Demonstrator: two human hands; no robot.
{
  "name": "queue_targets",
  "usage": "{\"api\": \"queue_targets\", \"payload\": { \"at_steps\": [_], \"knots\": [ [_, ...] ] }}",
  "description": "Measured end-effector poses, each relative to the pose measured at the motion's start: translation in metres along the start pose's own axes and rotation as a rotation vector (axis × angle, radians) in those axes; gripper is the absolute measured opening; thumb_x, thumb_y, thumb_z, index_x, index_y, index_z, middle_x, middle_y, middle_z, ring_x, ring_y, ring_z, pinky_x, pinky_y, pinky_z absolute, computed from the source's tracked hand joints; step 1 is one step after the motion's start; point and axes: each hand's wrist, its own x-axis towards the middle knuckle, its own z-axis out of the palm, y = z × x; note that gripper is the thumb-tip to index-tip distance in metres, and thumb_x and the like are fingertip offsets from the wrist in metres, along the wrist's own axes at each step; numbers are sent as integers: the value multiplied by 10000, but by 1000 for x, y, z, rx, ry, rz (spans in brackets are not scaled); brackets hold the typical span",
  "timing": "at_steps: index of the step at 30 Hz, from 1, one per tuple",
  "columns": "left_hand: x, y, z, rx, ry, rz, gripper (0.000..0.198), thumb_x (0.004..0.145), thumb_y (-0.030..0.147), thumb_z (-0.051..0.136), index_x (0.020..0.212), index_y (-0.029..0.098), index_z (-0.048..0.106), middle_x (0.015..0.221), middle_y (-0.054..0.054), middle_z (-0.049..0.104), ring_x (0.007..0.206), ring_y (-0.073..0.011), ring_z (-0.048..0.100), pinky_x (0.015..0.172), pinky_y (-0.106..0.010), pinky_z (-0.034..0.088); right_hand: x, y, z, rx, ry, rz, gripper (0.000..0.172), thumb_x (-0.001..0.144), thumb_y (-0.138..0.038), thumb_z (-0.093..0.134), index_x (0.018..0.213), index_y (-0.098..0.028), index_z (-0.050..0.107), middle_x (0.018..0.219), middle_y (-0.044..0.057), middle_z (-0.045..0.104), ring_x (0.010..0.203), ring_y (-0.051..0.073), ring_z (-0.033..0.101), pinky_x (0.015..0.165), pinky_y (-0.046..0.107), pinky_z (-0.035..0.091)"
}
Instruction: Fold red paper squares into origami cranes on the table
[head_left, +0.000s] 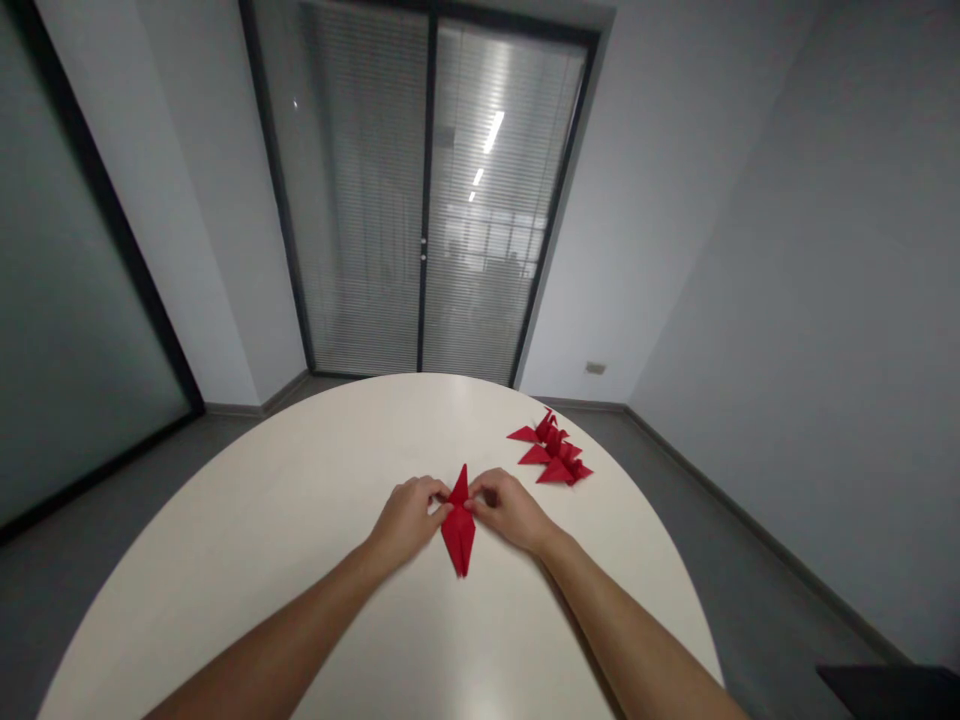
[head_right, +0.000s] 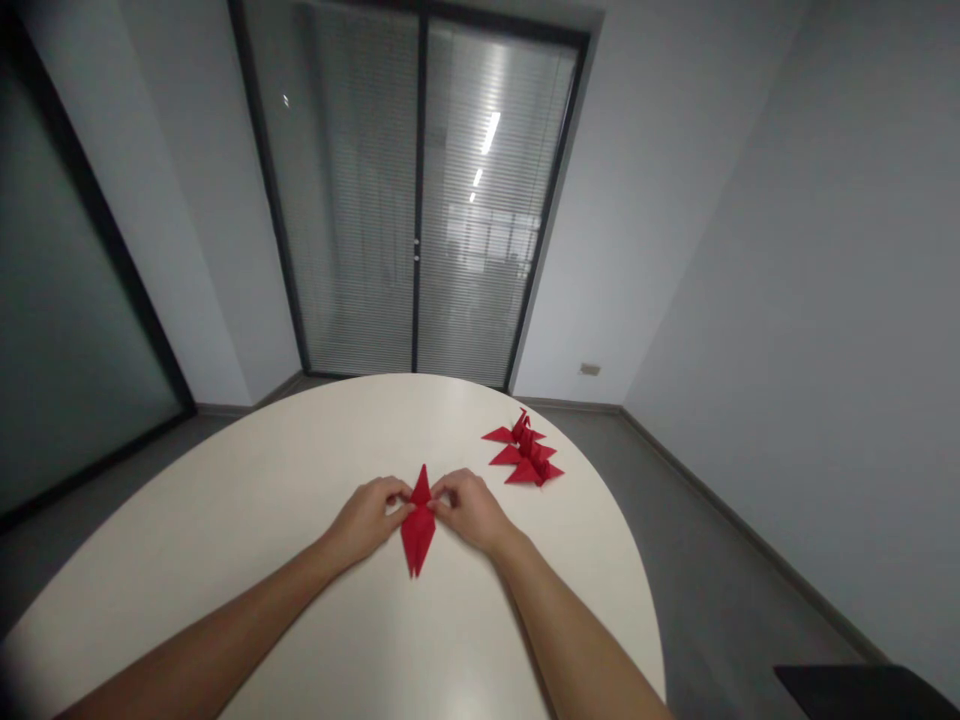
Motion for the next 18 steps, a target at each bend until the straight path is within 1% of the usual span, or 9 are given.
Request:
{"api": "queue_targets", "payload": {
  "at_steps": [3,7,12,18],
  "knots": [
    [0,-5,0,-71,-46,9,148,832,226,612,891,209,747,859,-21,748,767,-178,620,724,-270,440,-1,-2,-2,-9,-48,-42,82,841,-167,661,882,-207,720,801,5,674,739,155,568,687,257,421],
    [0,-8,-4,-117,-101,38,192,840,207,578,903,213,759,882,-24,760,811,-182,660,753,-264,465,-4,-5,-9,-38,-107,-123,164,839,-115,634,936,-217,717,860,14,694,823,169,608,758,268,449],
    [-2,-4,-14,8,-147,167,244,838,144,547,914,240,758,924,-5,757,873,-181,660,823,-278,454,-6,-9,-14,-74,-130,-173,211,840,-88,607,956,-223,719,898,19,710,866,171,630,804,273,464],
    [-8,4,-26,150,-171,291,176,857,154,559,892,230,714,944,-6,736,897,-192,638,876,-326,410,-8,-13,-16,-105,-149,-213,183,855,-106,590,937,-209,717,899,32,712,868,172,632,812,273,474]
  ]
}}
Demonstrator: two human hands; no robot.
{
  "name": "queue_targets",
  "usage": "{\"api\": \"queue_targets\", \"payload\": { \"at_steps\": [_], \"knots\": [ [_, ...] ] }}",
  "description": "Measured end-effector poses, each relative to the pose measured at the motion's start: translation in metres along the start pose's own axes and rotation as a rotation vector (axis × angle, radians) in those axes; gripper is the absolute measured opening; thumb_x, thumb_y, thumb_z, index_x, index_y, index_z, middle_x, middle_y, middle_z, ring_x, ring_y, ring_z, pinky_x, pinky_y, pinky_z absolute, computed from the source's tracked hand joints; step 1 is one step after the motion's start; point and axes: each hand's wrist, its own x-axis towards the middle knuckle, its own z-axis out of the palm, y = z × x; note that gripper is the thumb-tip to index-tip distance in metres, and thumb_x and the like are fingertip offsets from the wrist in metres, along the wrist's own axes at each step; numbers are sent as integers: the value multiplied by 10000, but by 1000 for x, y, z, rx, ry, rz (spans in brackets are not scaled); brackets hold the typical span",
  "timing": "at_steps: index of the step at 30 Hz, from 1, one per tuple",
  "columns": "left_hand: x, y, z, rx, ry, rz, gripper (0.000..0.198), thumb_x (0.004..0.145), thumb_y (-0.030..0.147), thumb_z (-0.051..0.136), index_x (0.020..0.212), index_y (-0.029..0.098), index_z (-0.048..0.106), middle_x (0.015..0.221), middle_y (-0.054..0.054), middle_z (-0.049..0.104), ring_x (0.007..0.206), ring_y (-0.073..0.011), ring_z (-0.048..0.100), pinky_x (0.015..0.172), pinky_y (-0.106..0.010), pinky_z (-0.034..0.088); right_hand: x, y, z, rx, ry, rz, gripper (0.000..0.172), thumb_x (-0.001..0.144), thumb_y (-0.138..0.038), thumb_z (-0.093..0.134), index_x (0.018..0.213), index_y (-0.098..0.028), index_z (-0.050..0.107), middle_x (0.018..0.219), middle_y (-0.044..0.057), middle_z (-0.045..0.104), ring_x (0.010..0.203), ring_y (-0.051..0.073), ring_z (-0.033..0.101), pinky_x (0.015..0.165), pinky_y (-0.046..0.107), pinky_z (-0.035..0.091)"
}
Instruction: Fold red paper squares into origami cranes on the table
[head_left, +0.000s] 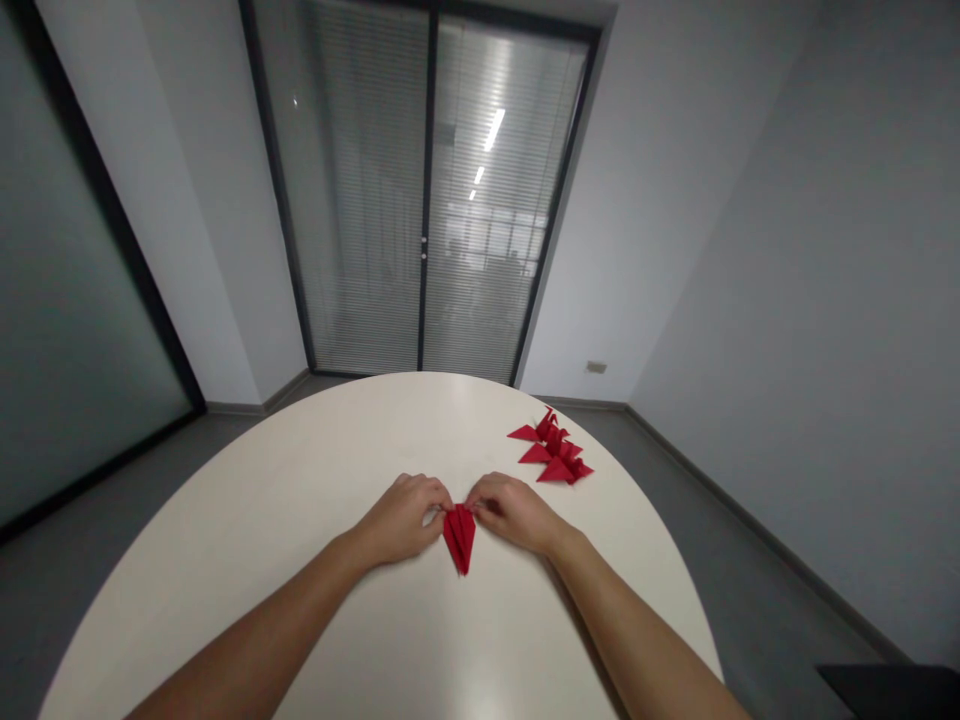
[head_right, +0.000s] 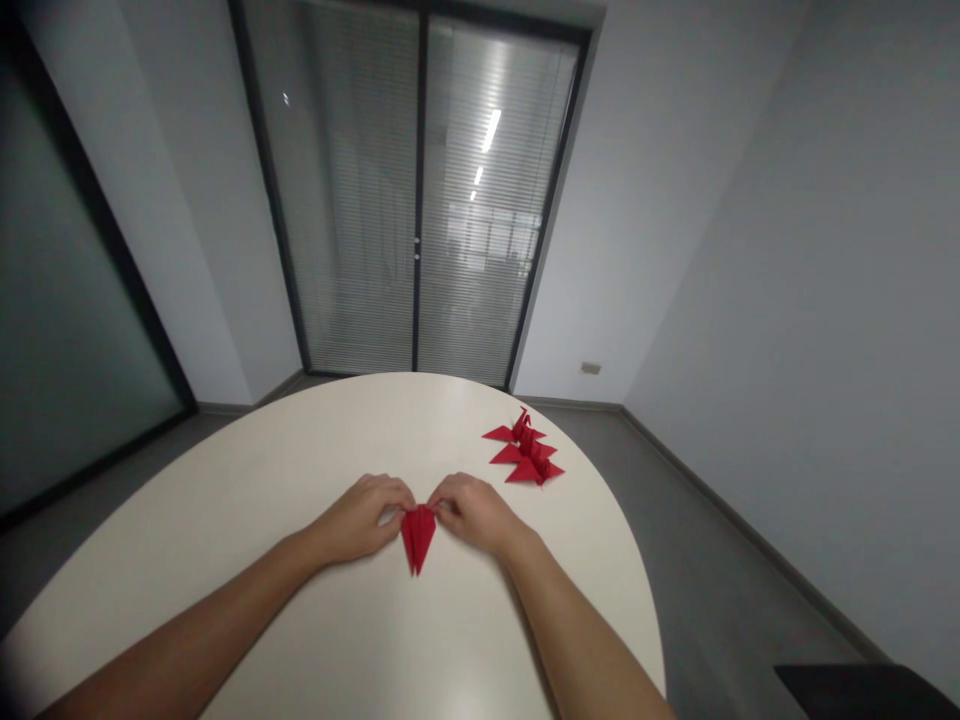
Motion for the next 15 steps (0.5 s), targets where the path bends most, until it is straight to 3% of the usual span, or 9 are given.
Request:
{"api": "queue_targets", "payload": {
  "at_steps": [7,15],
  "knots": [
    [0,2,1,56,0,9,162,904,353,624,844,214,683,904,-15,715,876,-197,629,829,-332,402,1,-7,-3,-24,-1,19,115,895,-218,608,924,-207,719,857,37,700,835,175,629,781,280,473],
    [1,2,5,57,-13,75,121,890,328,664,949,227,695,1025,-19,687,965,-197,612,857,-330,426,0,-8,-5,-7,-30,1,232,807,-263,732,1034,-226,700,995,52,696,972,214,623,888,335,482]
  ]
}}
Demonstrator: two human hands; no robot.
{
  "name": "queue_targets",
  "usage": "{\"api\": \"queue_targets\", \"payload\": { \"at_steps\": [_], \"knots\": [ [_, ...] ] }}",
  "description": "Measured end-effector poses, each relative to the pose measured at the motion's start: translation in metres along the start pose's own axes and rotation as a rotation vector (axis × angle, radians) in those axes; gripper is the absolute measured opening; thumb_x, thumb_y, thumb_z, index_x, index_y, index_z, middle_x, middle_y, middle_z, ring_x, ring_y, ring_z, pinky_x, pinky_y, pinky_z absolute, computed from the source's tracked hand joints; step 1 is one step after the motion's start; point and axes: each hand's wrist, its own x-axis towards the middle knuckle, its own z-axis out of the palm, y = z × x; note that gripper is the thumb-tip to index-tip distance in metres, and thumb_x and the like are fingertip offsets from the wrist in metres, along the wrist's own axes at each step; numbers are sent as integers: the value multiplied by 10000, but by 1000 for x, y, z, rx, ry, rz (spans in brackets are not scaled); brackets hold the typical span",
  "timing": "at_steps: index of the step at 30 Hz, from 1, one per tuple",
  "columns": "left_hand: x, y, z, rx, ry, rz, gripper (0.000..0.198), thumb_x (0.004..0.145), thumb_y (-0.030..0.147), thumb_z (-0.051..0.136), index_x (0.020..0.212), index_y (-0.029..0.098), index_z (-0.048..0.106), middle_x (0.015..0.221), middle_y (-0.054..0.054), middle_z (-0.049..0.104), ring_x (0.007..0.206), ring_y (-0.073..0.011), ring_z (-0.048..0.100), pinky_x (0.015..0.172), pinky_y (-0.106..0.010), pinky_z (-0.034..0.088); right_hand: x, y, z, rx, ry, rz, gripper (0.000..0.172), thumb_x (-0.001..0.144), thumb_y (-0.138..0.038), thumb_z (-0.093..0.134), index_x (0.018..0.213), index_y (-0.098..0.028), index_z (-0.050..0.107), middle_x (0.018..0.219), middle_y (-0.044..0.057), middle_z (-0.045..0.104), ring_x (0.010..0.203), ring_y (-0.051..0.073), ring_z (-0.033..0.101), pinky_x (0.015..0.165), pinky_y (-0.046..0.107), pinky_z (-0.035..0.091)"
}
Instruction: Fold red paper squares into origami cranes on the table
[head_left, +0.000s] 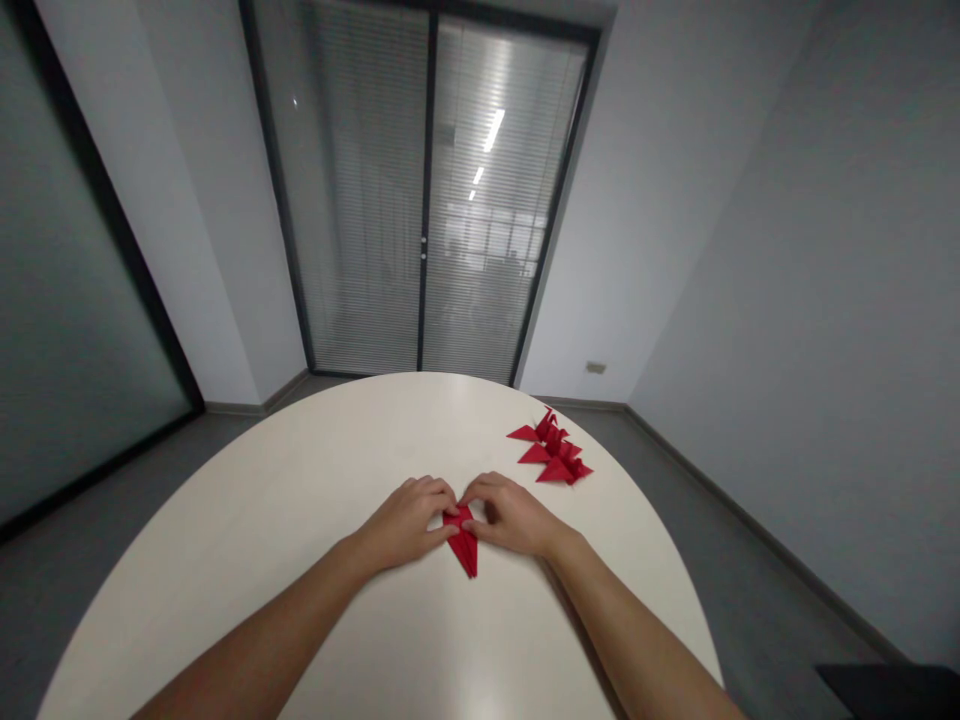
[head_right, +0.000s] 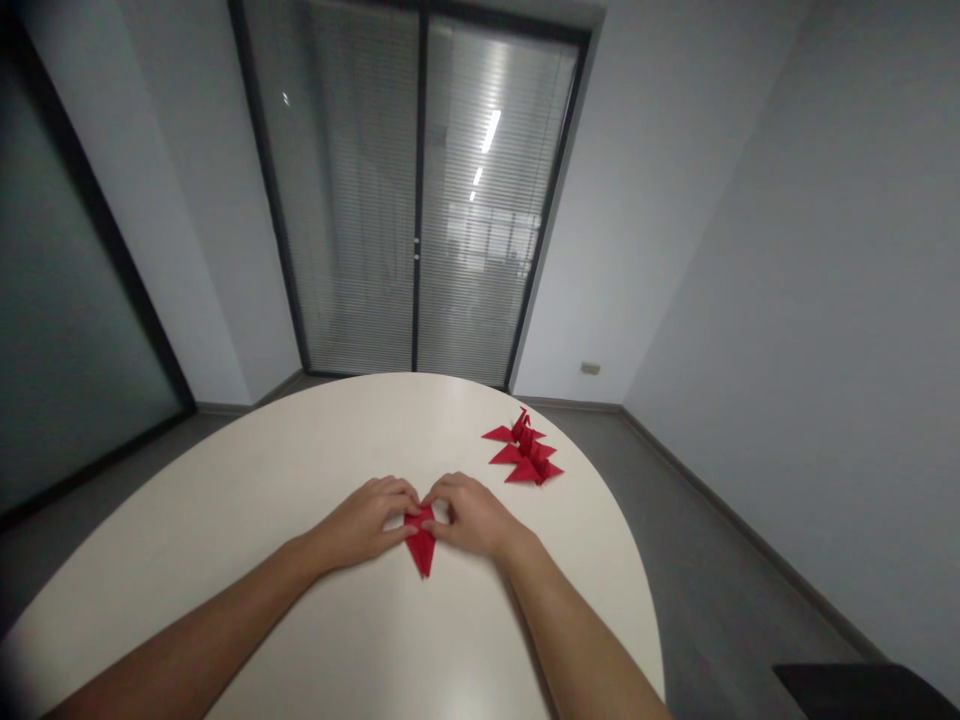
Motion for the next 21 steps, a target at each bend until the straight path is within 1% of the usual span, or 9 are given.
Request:
{"api": "queue_targets", "payload": {
  "at_steps": [5,10,13,16,21],
  "knots": [
    [-1,-2,-1,13,-20,49,156,920,329,624,1011,255,727,1077,-19,690,1001,-194,600,896,-324,451,-2,4,0,20,-16,-34,421,718,-364,819,1093,-231,683,1101,67,680,1071,250,600,962,386,472],
    [-2,0,-6,62,-40,77,192,935,328,588,1049,268,731,1073,-19,705,1006,-201,601,896,-331,463,-4,4,-2,41,-43,-12,517,687,-412,843,1145,-230,688,1255,102,634,1192,278,555,1035,420,443],
    [-2,2,-8,116,-44,54,206,938,348,575,1044,267,733,1074,-26,703,995,-219,593,873,-356,463,-5,5,0,35,-19,5,497,723,-372,822,1180,-233,686,1322,126,601,1236,287,537,1058,445,427],
    [-1,1,-8,144,-28,18,216,945,352,558,1034,265,734,1054,-38,701,988,-226,582,854,-362,464,-4,6,1,29,-2,1,466,764,-325,787,1212,-246,684,1337,123,598,1251,281,530,1072,450,415],
    [-1,-1,-6,144,-16,-7,223,956,313,538,1054,259,731,1058,-51,697,1017,-231,573,895,-366,463,-5,6,-1,43,-40,-10,506,731,-325,805,1219,-249,695,1355,118,589,1265,283,520,1080,438,409]
  ]
}}
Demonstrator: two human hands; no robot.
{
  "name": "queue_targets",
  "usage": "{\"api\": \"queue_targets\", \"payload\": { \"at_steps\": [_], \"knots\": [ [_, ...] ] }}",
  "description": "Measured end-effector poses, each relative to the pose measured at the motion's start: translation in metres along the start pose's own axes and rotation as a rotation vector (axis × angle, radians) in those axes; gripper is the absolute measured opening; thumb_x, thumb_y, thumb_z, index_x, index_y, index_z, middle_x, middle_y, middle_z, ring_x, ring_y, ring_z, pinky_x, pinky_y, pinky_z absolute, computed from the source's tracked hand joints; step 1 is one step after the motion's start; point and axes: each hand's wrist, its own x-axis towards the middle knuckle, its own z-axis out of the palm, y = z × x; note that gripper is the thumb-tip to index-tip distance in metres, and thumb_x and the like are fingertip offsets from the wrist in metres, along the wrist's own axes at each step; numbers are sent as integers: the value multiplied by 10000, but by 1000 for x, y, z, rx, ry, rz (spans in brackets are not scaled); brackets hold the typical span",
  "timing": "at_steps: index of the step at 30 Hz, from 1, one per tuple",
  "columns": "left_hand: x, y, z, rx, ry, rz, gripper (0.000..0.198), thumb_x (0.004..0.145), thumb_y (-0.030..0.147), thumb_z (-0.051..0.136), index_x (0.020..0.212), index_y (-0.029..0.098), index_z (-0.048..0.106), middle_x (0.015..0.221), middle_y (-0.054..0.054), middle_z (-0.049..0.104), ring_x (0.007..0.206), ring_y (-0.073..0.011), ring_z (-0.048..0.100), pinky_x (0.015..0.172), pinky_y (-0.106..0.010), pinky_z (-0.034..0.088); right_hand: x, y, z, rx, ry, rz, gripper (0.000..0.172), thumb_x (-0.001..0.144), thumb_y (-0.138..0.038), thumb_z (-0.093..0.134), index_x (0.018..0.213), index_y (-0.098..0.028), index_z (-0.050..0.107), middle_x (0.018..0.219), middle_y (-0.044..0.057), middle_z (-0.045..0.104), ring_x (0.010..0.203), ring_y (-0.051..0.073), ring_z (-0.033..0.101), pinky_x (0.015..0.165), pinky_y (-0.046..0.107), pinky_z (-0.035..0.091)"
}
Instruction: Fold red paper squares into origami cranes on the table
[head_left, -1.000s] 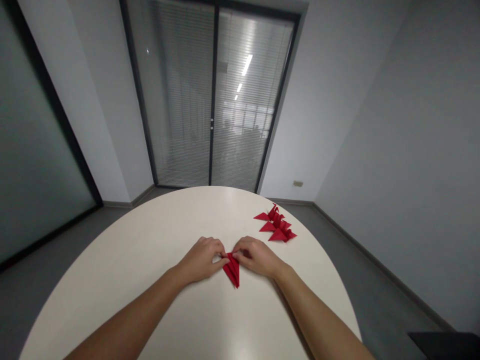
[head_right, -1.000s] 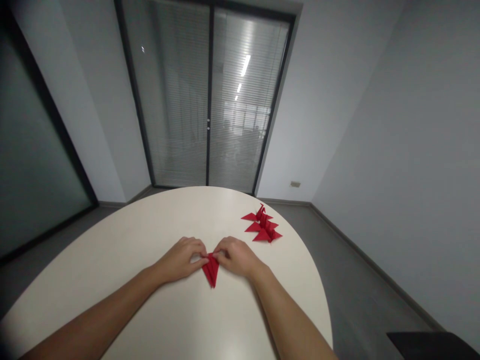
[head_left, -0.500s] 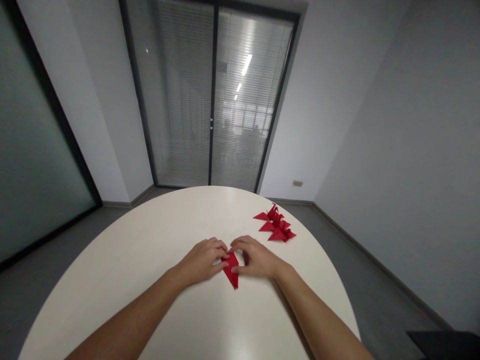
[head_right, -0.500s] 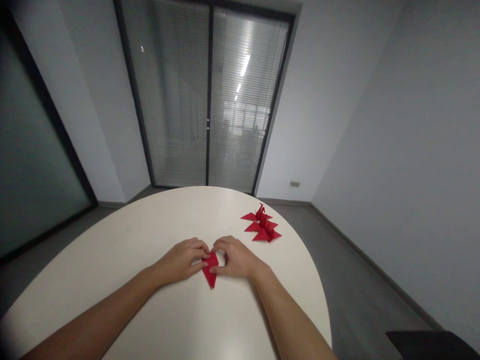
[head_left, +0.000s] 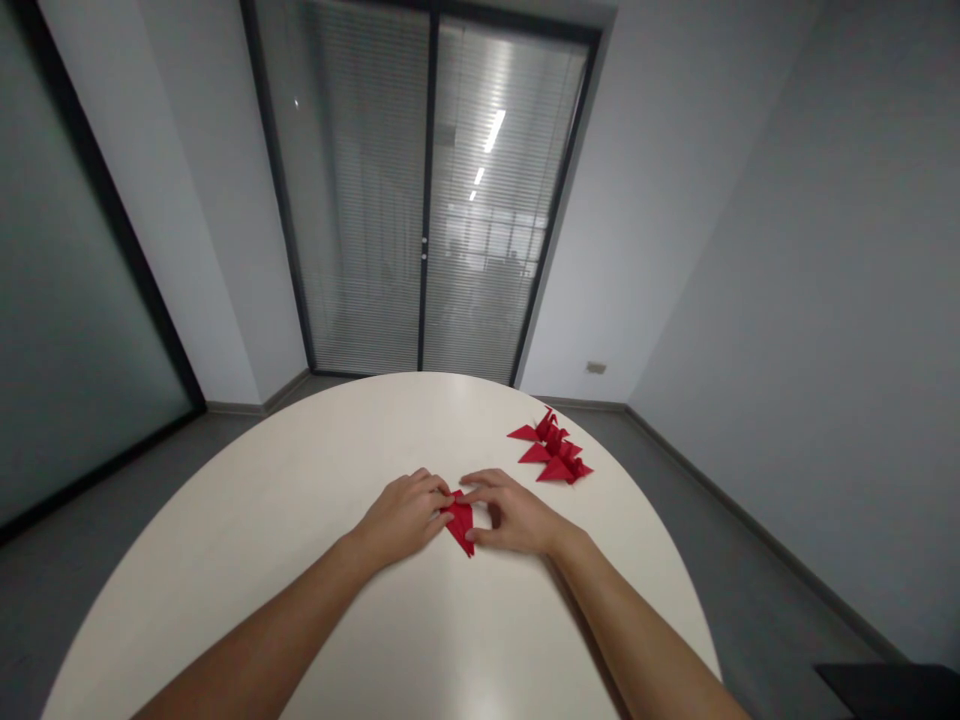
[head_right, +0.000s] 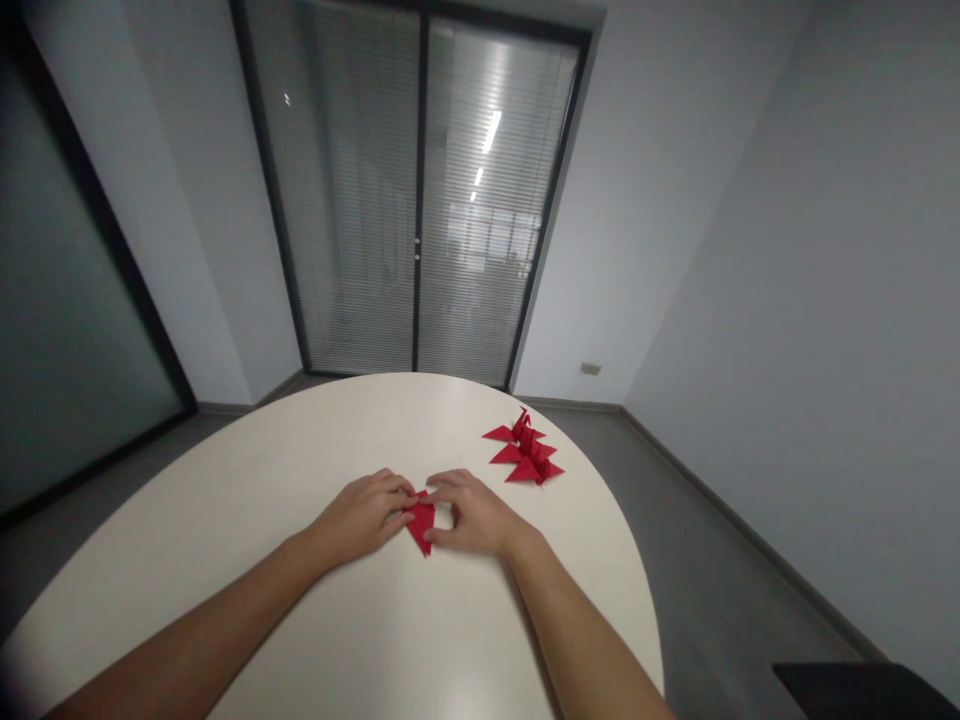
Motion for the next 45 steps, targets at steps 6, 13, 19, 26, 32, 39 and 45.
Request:
{"api": "queue_targets", "payload": {
  "at_steps": [6,13,19,26,32,39,45],
  "knots": [
    [1,-2,3,55,6,5,255,976,251,489,1124,246,697,1187,-64,657,1084,-232,550,954,-373,461,1,5,0,-10,-35,-74,496,693,-251,795,1183,-275,718,1359,84,609,1293,295,498,1086,458,388],
    [2,-6,5,-26,7,39,245,982,229,478,1090,249,697,1071,-50,688,1040,-203,586,943,-341,473,4,1,0,26,-17,-102,549,703,-224,757,1244,-247,670,1298,93,659,1228,287,565,1085,461,387],
    [-1,-5,-2,-108,-12,69,202,950,233,521,1016,247,712,1036,-36,719,1017,-210,606,922,-349,480,1,1,0,35,33,-82,500,728,-222,715,1225,-216,654,1190,94,699,1154,268,611,1015,411,451],
    [-4,-4,-3,-159,-25,96,223,926,264,550,1079,289,710,1168,-21,702,1086,-213,603,968,-351,472,1,1,1,45,46,-92,466,726,-188,699,1188,-226,664,1168,83,704,1118,261,627,1006,417,455],
    [-3,-2,-3,-153,-30,81,240,915,288,566,1131,258,666,1125,-41,711,1081,-220,615,971,-350,470,1,0,0,73,26,-64,502,688,-179,732,1185,-207,669,1185,98,696,1124,262,620,1015,413,457],
    [-3,-3,0,-161,-5,45,217,918,287,545,1097,256,664,1081,-43,712,1047,-212,629,955,-336,473,1,2,2,102,16,-49,522,676,-171,738,1191,-221,670,1193,91,677,1104,259,618,1007,413,456],
    [-2,-5,7,-152,25,1,208,935,304,540,1095,261,666,1078,-41,711,1039,-207,630,944,-322,474,3,-3,2,71,33,-36,477,716,-116,669,1179,-233,669,1143,75,684,1057,238,620,973,393,466]
  ]
}}
